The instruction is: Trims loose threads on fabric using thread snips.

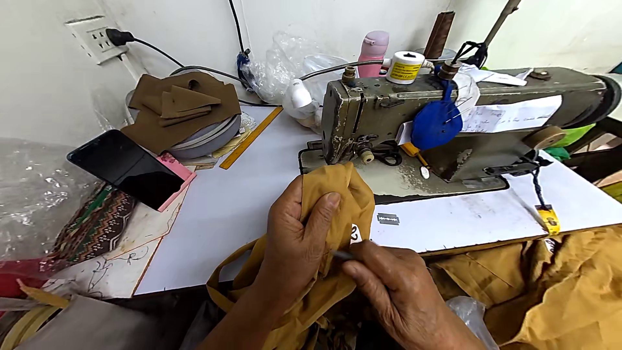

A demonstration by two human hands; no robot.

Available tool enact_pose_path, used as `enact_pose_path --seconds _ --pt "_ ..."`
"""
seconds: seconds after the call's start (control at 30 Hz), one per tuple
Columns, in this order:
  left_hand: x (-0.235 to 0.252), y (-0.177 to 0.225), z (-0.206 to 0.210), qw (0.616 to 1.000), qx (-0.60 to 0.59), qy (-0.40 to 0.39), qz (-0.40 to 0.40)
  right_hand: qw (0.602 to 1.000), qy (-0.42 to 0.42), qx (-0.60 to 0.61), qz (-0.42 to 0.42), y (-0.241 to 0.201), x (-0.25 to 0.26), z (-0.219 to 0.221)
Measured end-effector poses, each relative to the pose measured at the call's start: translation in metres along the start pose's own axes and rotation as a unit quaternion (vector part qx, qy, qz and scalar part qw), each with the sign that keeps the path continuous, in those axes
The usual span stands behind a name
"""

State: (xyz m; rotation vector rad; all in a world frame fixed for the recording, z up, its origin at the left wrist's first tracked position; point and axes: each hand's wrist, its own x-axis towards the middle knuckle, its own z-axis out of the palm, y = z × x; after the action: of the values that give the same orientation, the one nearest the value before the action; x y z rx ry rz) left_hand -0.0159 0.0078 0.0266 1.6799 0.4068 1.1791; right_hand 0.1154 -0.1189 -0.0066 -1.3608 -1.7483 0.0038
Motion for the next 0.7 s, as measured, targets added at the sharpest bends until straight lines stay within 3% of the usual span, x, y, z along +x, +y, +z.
enact_pose_path --seconds 0.1,0.23,0.33,0.43,0.57,0.7 --pt "0.003 -0.004 -0.002 1.0 0.002 0.016 -0.004 0.988 -0.1 0.117 -0.028 -0.013 -0.005 -0.004" --pt "0.004 -0.002 -0.008 0.992 -0.084 -0.016 -0.095 0.975 0.05 0.198 0.088 0.002 -0.003 0.012" --pt "0.003 0.005 -0.014 0.971 -0.164 -0.061 -0.163 0.902 0.125 0.366 0.192 0.007 0.007 0.025" --pt "0.0 0.007 -0.022 0.962 -0.192 -0.091 -0.171 0.839 0.164 0.47 0.219 0.003 0.012 0.032" --pt "0.0 0.005 -0.038 0.966 -0.164 -0.15 -0.13 0.864 0.167 0.435 0.192 0.005 0.014 0.026" --pt "-0.003 0.0 -0.044 0.99 -0.091 -0.073 -0.084 0.905 0.143 0.372 0.15 0.014 0.013 0.017"
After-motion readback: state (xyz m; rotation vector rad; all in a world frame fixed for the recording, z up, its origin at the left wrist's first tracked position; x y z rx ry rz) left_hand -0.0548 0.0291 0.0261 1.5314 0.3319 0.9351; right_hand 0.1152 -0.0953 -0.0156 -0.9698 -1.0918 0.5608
